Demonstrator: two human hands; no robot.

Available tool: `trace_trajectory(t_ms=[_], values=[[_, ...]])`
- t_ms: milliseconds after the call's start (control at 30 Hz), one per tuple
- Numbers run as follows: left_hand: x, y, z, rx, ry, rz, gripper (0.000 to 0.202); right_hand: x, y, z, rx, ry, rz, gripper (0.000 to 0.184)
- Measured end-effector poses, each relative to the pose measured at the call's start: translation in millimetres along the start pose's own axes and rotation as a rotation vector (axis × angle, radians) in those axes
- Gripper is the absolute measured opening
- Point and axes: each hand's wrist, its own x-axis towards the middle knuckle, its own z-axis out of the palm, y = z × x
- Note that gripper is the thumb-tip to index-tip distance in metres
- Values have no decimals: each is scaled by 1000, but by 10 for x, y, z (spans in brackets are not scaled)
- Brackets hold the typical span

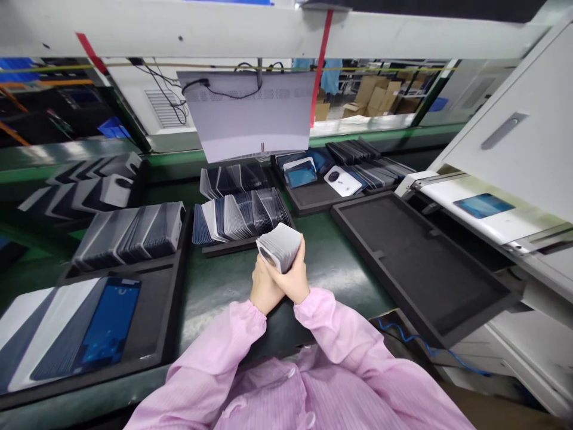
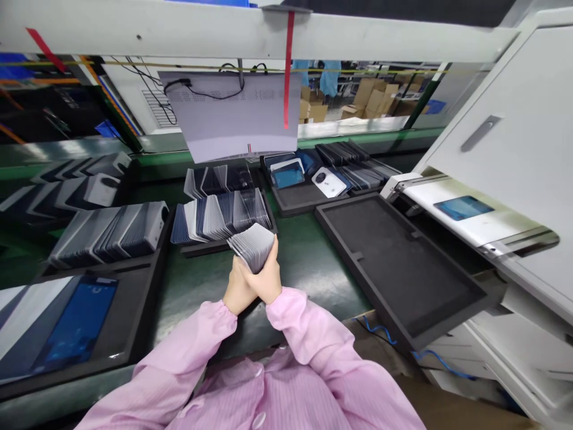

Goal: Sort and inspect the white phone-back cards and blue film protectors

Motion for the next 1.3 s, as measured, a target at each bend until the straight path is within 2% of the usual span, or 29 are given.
trace_trajectory(t_ms=[100, 167, 233, 300, 367, 467, 533, 600, 700, 800, 933, 1033, 1300], values=[[-27, -5, -201, -43, -134, -6, 98, 196, -18, -83, 105, -37, -14, 104], [-17, -29, -328, -255, -193, -105, 93, 307, -52, -158, 207, -129, -6, 91], [-3, -39, -398, -593, -155, -232, 89, 346, -134, -196, 248, -258, 0, 84], [-10, -31, -399, -894, -73, -336, 84, 318, -245, -182, 159, -398, -25, 86], [-40, -19, -361, -1039, 15, -422, 73, 264, -344, -144, 2, -515, -48, 93], [-89, -26, -329, -1123, 105, -532, 58, 230, -389, -132, -128, -643, -85, 103], [-107, -50, -353, -1198, 131, -590, 54, 265, -337, -167, -121, -646, -146, 103], [-114, -76, -393, -1268, 124, -632, 51, 319, -247, -201, 0, -611, -152, 88], [-130, -101, -426, -1308, 49, -666, 51, 355, -119, -192, 400, -614, 31, 75], [-168, -101, -399, -1293, -19, -687, 50, 325, -70, -131, 643, -612, 223, 82], [-207, -71, -351, -1272, -35, -747, 42, 300, -76, -89, 603, -594, 317, 79], [-195, -44, -354, -1270, -6, -779, 39, 315, -69, -92, 617, -590, 316, 70], [-178, -8, -411, -1212, 2, -801, 37, 324, -73, -100, 648, -609, 302, 62]])
